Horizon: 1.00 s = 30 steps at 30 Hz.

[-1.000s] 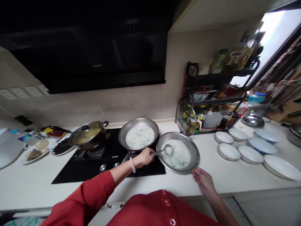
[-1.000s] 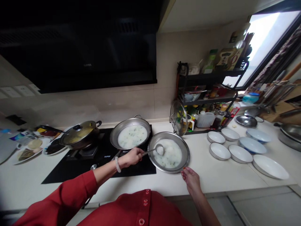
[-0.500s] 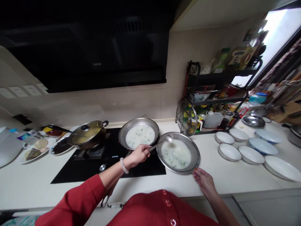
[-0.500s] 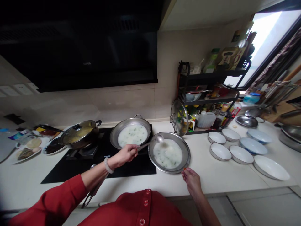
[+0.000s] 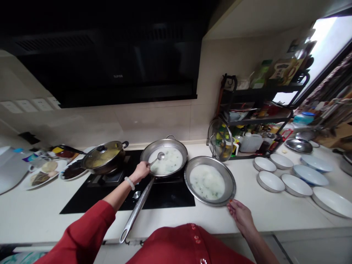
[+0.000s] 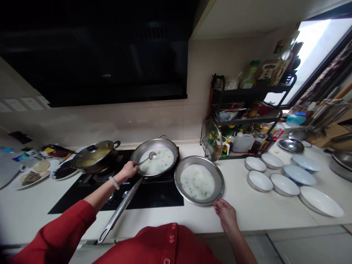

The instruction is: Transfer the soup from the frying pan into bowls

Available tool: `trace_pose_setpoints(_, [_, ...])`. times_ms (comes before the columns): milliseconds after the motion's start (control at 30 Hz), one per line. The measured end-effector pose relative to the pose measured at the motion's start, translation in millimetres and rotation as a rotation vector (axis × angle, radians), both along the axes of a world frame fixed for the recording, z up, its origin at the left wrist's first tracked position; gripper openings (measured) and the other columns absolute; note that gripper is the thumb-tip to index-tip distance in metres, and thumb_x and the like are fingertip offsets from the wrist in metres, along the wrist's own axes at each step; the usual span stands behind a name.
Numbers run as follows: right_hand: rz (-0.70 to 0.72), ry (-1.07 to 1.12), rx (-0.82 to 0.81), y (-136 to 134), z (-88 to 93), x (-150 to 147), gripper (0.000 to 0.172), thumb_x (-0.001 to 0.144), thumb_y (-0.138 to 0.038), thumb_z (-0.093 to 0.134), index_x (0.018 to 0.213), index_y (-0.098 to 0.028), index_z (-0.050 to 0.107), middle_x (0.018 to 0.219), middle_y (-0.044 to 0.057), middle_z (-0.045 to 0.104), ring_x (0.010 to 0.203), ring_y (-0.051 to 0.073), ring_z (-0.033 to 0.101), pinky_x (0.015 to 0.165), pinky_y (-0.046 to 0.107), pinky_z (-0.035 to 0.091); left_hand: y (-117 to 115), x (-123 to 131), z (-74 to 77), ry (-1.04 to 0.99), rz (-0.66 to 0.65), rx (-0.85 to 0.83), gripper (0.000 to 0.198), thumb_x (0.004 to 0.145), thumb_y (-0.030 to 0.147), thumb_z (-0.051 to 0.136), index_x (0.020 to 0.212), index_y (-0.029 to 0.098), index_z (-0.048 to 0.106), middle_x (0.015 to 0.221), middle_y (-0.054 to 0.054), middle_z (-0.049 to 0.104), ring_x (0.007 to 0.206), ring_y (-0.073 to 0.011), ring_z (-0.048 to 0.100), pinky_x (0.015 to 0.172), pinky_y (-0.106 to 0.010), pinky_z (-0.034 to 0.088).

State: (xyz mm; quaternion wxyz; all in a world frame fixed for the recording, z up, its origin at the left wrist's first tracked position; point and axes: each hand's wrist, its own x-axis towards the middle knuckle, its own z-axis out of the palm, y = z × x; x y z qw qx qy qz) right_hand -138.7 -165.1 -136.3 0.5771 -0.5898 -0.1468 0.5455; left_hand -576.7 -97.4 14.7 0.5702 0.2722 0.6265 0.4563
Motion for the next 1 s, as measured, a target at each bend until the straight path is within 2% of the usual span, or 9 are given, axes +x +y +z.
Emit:
trace_pose_setpoints(100, [0.003,0.011,0.000,0,0.0,0,0.035,0.044,-0.021,0.081,0.072,-0.016,0.060,0.053,0.001,0.064,0.047,0.010,0.056,0.042,0.017,0.042,3,2,-2.6,0.002,0.035,-0.020,0.022,0.073,-0.004,0.057,0.064,0.015,0.052,0.040,0.006,0.043,0.030,-0.0037,0.031,0.033,-0.015,0.011])
trace_pose_setpoints(200, [0.010,0.017,-0.003,0,0.5,0,0.032,0.046,-0.021,0.080,0.071,-0.017,0.060,0.053,0.001,0.065,0.048,0.010,0.056,0.043,0.017,0.043,5,0,1.6,-0.036,0.044,-0.050,0.021,0.076,-0.001,0.058,0.065,0.014,0.049,0.045,0.003,0.048,0.030,-0.0013,0.029,0.032,-0.013,0.013])
trace_pose_setpoints(400, [-0.001,0.029,-0.004,-1,0.0,0,0.033,0.045,-0.021,0.080,0.072,-0.018,0.060,0.052,0.001,0.065,0.047,0.010,0.056,0.042,0.017,0.042,5,-10,14.9,-0.172,0.053,-0.124,0.021,0.084,-0.002,0.045,0.071,0.014,0.046,0.051,0.003,0.047,0.030,0.0001,0.028,0.029,-0.010,0.015])
trace_pose_setpoints(633, [0.007,0.038,-0.004,-1,0.2,1,0.034,0.044,-0.021,0.081,0.071,-0.019,0.060,0.052,0.000,0.065,0.048,0.011,0.056,0.043,0.018,0.043,0,-12,22.8,-0.340,0.042,-0.224,0.021,0.088,-0.002,0.034,0.080,0.012,0.048,0.053,0.005,0.042,0.029,0.0010,0.025,0.026,-0.008,0.016])
trace_pose_setpoints(1000, [0.027,0.042,-0.001,-1,0.3,1,0.033,0.045,-0.020,0.082,0.070,-0.018,0.061,0.054,0.001,0.066,0.048,0.011,0.057,0.043,0.017,0.044,-4,-10,21.2,-0.425,0.050,-0.265,0.020,0.086,-0.002,0.036,0.080,0.014,0.046,0.053,0.006,0.041,0.028,0.0004,0.026,0.024,-0.009,0.015])
